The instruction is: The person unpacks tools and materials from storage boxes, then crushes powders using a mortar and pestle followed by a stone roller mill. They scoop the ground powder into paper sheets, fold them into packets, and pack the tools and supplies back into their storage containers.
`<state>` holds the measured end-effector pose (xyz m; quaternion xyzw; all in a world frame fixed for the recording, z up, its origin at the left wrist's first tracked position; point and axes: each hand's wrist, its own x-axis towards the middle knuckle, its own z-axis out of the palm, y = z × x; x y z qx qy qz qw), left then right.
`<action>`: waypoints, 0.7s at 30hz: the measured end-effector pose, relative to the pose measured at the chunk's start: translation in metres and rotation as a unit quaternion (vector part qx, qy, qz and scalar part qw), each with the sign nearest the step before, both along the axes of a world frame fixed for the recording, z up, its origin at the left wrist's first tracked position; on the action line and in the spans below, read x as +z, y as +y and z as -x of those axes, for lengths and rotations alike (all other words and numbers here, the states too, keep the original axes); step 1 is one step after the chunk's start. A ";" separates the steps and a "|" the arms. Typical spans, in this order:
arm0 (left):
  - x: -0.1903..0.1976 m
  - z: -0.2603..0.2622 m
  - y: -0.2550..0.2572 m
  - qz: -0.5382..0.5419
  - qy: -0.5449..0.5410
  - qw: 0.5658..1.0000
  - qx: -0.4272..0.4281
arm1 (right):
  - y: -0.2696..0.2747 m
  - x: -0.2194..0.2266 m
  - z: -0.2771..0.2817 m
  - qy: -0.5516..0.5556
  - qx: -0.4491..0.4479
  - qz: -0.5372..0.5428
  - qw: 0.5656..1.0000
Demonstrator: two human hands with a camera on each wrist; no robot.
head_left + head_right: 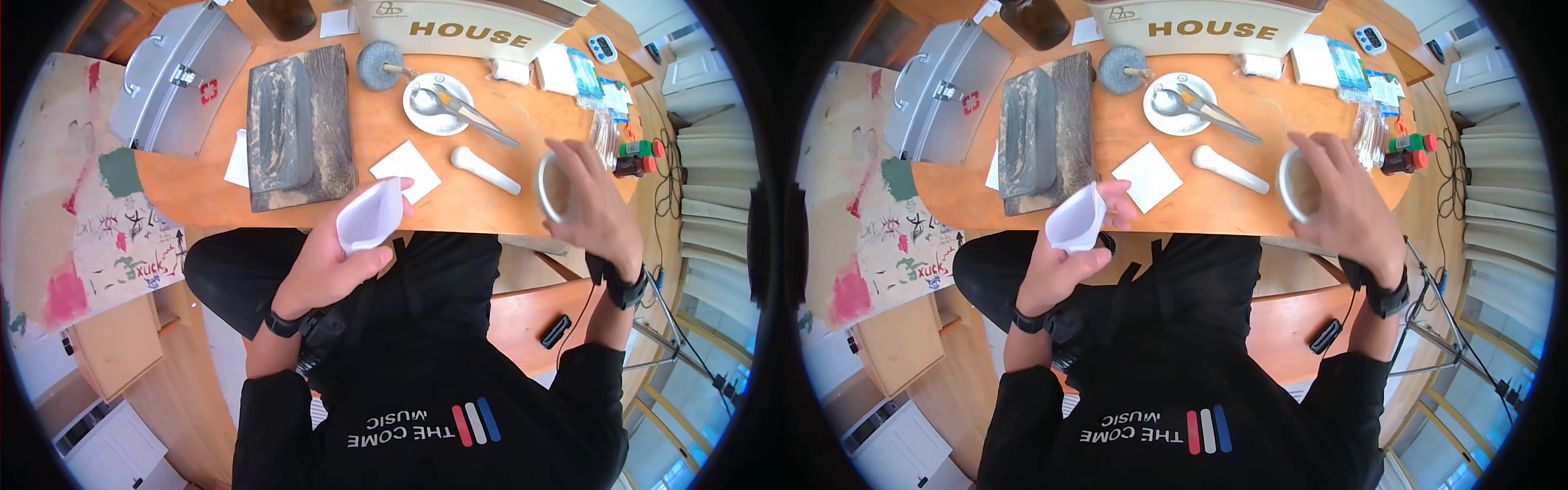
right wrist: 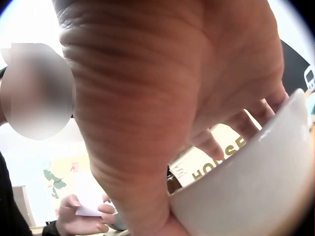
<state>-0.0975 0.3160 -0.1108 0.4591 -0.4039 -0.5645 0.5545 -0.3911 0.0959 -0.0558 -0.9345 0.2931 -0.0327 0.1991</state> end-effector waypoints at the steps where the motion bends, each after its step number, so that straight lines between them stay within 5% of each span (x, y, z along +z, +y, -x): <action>1: -0.004 0.000 0.005 0.014 -0.012 1.000 -0.016 | 0.010 0.002 0.001 -0.004 0.018 -0.014 1.000; 10: -0.002 0.004 0.038 -0.032 -0.154 0.985 0.072 | 0.070 -0.042 -0.051 -0.040 0.072 -0.015 0.997; 12: 0.011 -0.005 0.051 -0.042 -0.178 0.970 0.158 | 0.072 -0.044 -0.060 -0.038 0.043 0.027 0.998; 16: 0.026 -0.050 0.065 -0.092 -0.306 0.823 0.470 | 0.068 -0.046 -0.070 -0.044 0.042 0.036 0.998; 21: -0.012 -0.156 0.066 -0.131 -0.400 0.807 0.415 | 0.062 -0.048 -0.075 -0.034 0.047 0.099 0.993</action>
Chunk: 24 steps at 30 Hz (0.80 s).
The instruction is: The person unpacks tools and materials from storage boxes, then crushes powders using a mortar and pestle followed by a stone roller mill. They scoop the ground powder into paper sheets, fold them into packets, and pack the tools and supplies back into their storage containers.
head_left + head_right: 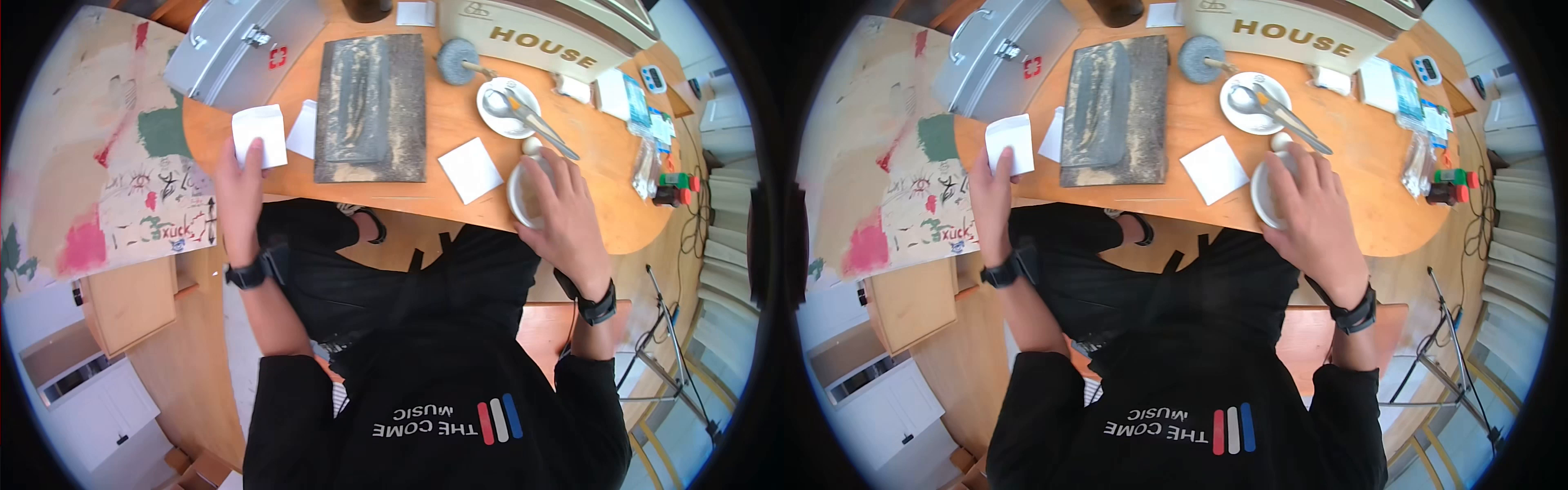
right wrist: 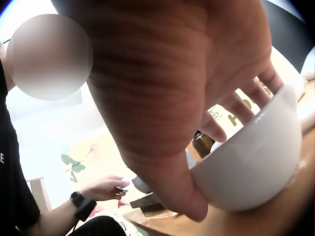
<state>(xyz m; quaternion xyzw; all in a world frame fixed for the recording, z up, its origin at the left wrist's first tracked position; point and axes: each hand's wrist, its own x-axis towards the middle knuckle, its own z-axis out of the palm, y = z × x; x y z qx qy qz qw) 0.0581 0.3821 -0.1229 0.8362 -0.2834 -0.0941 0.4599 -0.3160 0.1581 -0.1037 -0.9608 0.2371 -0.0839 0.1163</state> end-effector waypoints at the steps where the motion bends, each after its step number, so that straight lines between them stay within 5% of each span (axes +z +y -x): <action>1: -0.009 -0.014 -0.005 -0.026 0.018 0.999 -0.015 | -0.002 0.000 -0.001 0.007 -0.004 0.006 1.000; 5: -0.048 -0.035 -0.018 -0.010 -0.049 0.996 -0.080 | -0.002 0.003 -0.007 0.013 0.019 0.025 0.999; 7: -0.021 -0.010 -0.024 -0.197 -0.124 0.973 0.001 | 0.002 0.011 -0.016 0.007 0.056 0.076 0.995; 8: -0.025 -0.010 -0.021 -0.196 -0.122 0.973 0.002 | 0.001 0.012 -0.024 0.009 0.057 0.077 0.995; 11: -0.036 -0.005 -0.007 -0.161 -0.195 0.967 0.016 | -0.007 0.008 -0.059 -0.068 0.146 0.101 0.982; 13: -0.027 0.005 -0.003 -0.114 -0.199 0.972 0.055 | -0.009 0.007 -0.086 0.047 0.230 0.165 0.958; 20: 0.003 0.072 0.003 0.061 -0.043 0.996 0.050 | -0.016 -0.022 -0.137 0.159 0.288 0.277 0.903; 24: 0.009 0.107 0.005 0.115 -0.006 0.992 -0.046 | -0.031 0.005 -0.121 0.086 0.289 0.215 0.929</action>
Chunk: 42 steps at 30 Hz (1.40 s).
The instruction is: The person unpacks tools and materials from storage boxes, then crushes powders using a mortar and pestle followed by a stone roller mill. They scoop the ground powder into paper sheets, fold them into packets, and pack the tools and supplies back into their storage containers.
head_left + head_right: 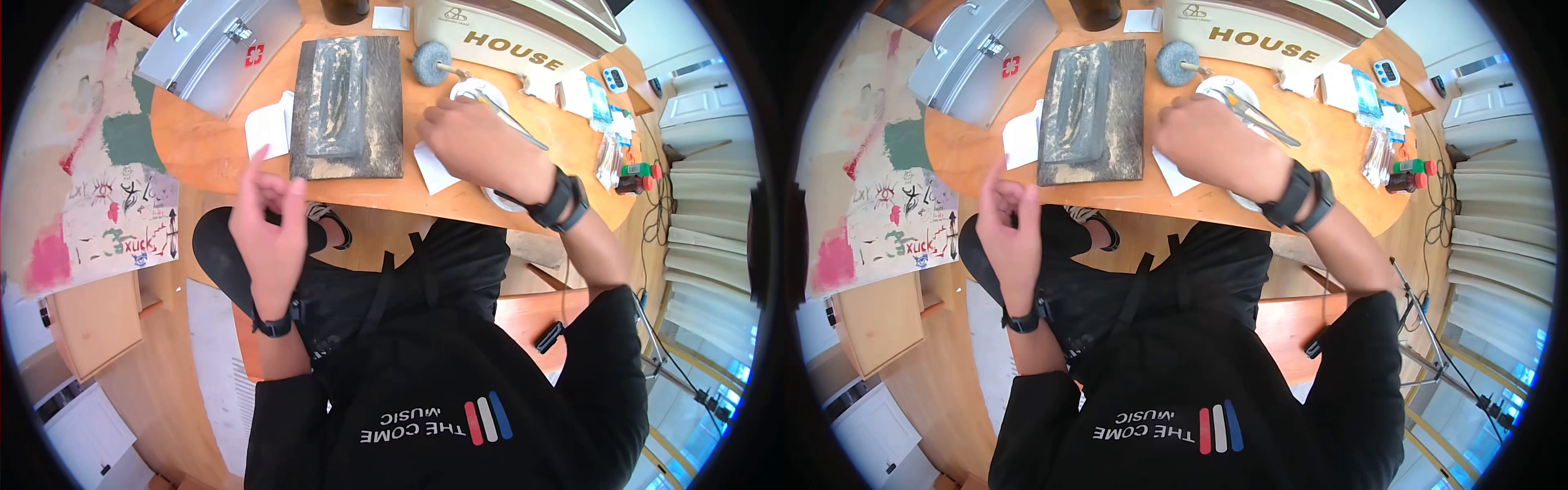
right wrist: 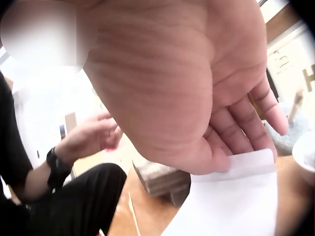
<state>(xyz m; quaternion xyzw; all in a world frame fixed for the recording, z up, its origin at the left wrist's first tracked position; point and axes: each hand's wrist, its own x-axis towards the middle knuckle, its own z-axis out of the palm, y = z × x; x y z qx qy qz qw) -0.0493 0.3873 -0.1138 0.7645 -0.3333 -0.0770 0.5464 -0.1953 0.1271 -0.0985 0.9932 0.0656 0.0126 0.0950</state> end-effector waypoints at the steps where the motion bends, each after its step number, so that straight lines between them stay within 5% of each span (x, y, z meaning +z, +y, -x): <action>1: 0.005 0.010 -0.001 0.025 0.006 0.998 -0.061 | 0.001 0.011 0.009 -0.023 -0.044 -0.077 0.996; 5: 0.023 0.047 -0.041 0.024 -0.174 0.968 -0.179 | 0.013 0.036 0.040 -0.102 -0.150 -0.346 0.921; 9: 0.014 0.074 -0.082 0.004 -0.261 0.946 -0.195 | 0.039 0.024 0.069 -0.174 -0.240 -0.562 0.772; 20: -0.027 0.103 -0.096 0.050 -0.208 0.910 -0.354 | 0.064 -0.005 0.122 -0.202 -0.308 -0.646 0.669; 27: 0.012 0.101 -0.121 -0.045 -0.235 0.903 -0.358 | 0.051 -0.024 0.155 -0.421 -0.340 -0.565 0.623; 34: 0.062 0.103 -0.183 -0.170 -0.431 0.746 -0.478 | 0.021 -0.062 0.205 -0.466 -0.430 -0.558 0.535; 36: 0.057 0.110 -0.197 -0.237 -0.525 0.645 -0.501 | 0.018 -0.073 0.212 -0.456 -0.431 -0.574 0.526; 39: 0.052 0.118 -0.212 -0.164 -0.593 0.612 -0.497 | 0.015 -0.082 0.217 -0.443 -0.462 -0.535 0.551; 41: 0.057 0.123 -0.219 -0.178 -0.624 0.581 -0.491 | 0.011 -0.077 0.214 -0.404 -0.482 -0.454 0.631; 42: 0.060 0.125 -0.222 -0.193 -0.651 0.556 -0.479 | 0.009 -0.076 0.211 -0.407 -0.485 -0.454 0.627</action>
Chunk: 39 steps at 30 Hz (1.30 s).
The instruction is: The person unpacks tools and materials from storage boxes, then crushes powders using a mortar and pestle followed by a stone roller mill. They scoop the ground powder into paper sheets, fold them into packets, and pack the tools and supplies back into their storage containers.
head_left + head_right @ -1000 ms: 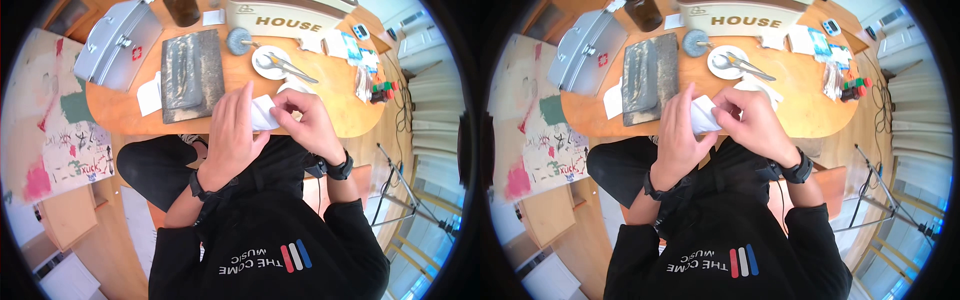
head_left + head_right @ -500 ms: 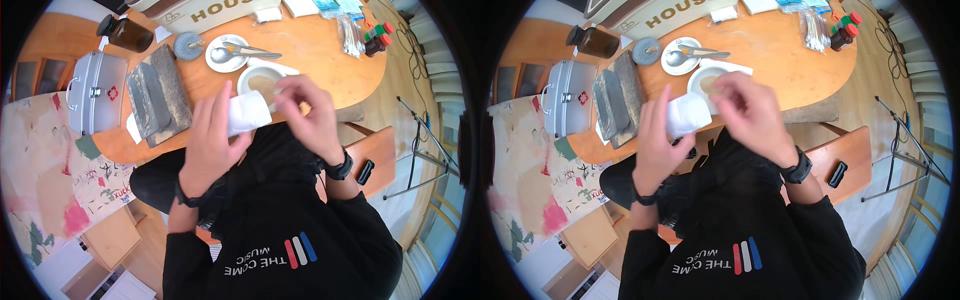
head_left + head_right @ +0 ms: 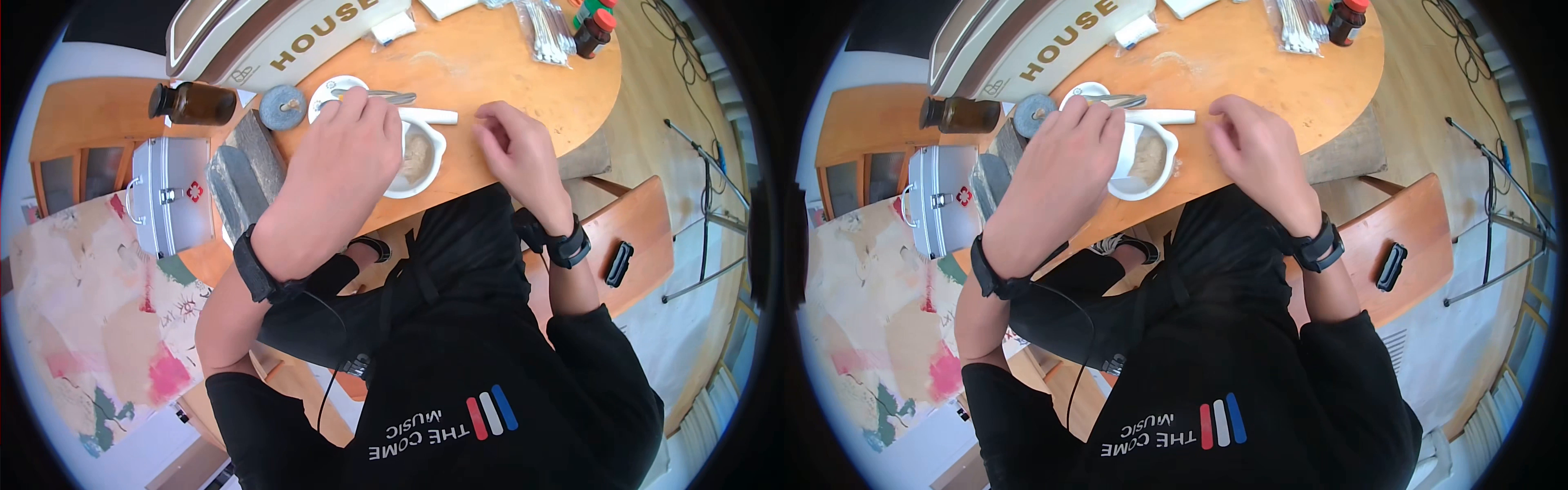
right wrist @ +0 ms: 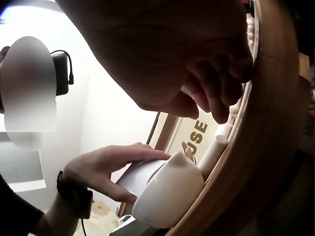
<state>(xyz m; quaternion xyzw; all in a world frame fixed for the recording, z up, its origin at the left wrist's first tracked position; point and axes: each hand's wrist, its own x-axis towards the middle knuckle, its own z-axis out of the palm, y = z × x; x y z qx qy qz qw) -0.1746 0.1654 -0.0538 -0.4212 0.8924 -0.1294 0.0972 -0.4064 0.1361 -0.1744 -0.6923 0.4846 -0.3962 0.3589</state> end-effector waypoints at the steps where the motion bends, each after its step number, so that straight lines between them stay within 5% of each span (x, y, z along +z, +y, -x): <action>1: 0.003 0.001 -0.001 -0.003 -0.001 1.000 -0.002 | -0.002 0.002 -0.003 0.056 0.017 0.063 0.996; 4: 0.007 0.001 -0.002 -0.011 -0.051 0.999 -0.003 | -0.010 0.009 -0.012 0.146 0.052 0.141 0.978; 10: 0.006 -0.009 0.007 0.009 0.031 0.999 -0.008 | -0.037 0.004 -0.027 0.234 0.142 0.195 0.942; 12: 0.013 -0.014 0.018 -0.064 0.135 0.986 0.067 | -0.045 0.009 -0.027 0.252 0.157 0.199 0.934; 16: 0.011 -0.040 0.050 -0.041 0.267 0.952 0.142 | -0.059 0.027 -0.032 0.155 0.165 0.169 0.959; 18: 0.004 -0.047 0.063 -0.136 0.478 0.821 0.282 | -0.065 0.043 -0.048 0.098 0.179 0.160 0.966; 21: -0.019 -0.050 0.071 -0.091 0.571 0.773 0.260 | -0.076 0.057 -0.081 0.178 0.247 0.143 0.942; 25: -0.028 -0.047 0.080 -0.074 0.521 0.809 0.260 | -0.099 0.062 -0.108 0.317 0.301 0.103 0.893; 35: -0.044 -0.070 0.101 -0.062 0.525 0.811 0.250 | -0.107 0.071 -0.130 0.350 0.354 0.070 0.865; 39: -0.044 -0.072 0.102 -0.066 0.523 0.813 0.248 | -0.121 0.060 -0.133 0.357 0.366 0.189 0.839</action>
